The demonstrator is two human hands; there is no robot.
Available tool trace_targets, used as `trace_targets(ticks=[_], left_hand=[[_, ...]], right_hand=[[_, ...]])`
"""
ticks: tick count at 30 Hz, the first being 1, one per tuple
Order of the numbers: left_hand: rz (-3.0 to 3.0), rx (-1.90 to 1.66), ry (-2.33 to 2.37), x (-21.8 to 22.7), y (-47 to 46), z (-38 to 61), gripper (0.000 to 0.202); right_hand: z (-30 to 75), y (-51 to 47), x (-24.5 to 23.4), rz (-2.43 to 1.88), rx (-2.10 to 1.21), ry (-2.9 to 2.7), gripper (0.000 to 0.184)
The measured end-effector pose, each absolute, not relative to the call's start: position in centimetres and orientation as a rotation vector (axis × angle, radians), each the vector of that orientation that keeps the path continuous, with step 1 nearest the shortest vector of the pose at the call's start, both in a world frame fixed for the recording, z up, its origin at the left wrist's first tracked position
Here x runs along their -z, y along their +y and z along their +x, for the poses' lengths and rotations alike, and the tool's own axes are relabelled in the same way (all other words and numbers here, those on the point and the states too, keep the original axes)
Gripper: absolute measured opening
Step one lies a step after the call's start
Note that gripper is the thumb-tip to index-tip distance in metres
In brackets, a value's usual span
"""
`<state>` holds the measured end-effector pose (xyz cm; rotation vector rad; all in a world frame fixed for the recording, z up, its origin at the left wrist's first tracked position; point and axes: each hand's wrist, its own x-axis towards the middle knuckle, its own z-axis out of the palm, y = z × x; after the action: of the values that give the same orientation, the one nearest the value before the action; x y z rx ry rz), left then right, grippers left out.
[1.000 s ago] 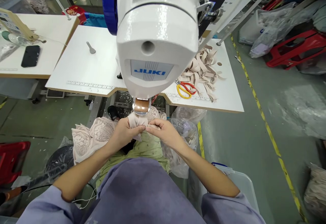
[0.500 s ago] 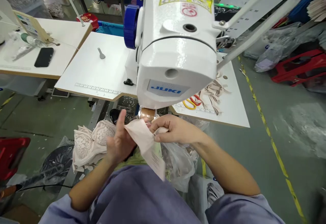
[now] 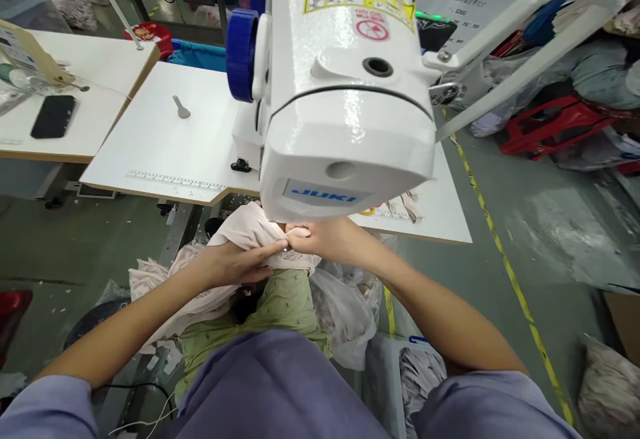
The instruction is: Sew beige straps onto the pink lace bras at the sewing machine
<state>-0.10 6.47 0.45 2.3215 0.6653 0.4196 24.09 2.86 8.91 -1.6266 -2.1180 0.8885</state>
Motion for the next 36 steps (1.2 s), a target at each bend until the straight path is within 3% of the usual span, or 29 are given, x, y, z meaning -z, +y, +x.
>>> trace_targets(ticks=[5,10,20,28,32,36], left_hand=[[2.621,-0.402,0.596,-0.7,6.4,-0.3,0.05],[2.707,-0.413,0.64,-1.5,5.1,0.3,0.056],[2.601,-0.503,0.736,-1.1,3.5,1.4,0.068],[2.711,-0.587,0.661,-0.2,4.7,1.1,0.061],[2.721,-0.55,0.733,-0.3,4.5,1.0,0.059],[2.726,-0.54,0.705,-1.1,4.0,0.9,0.059]], right_hand=[[24.5,1.6,-7.4,-1.511,-0.805,-2.094,0.014],[25.1,-0.5,-3.9,-1.492,-0.474,-1.935,0.021],[25.3,0.5,-3.1,-1.457,-0.641,-1.824,0.012],[25.3,0.9,-3.2,-1.409,-0.629,-1.81,0.01],[25.0,0.0,-2.2,-1.334,-0.331,-1.819,0.011],[25.1,-0.9,-1.2,-1.131,-0.02,-1.965,0.026]])
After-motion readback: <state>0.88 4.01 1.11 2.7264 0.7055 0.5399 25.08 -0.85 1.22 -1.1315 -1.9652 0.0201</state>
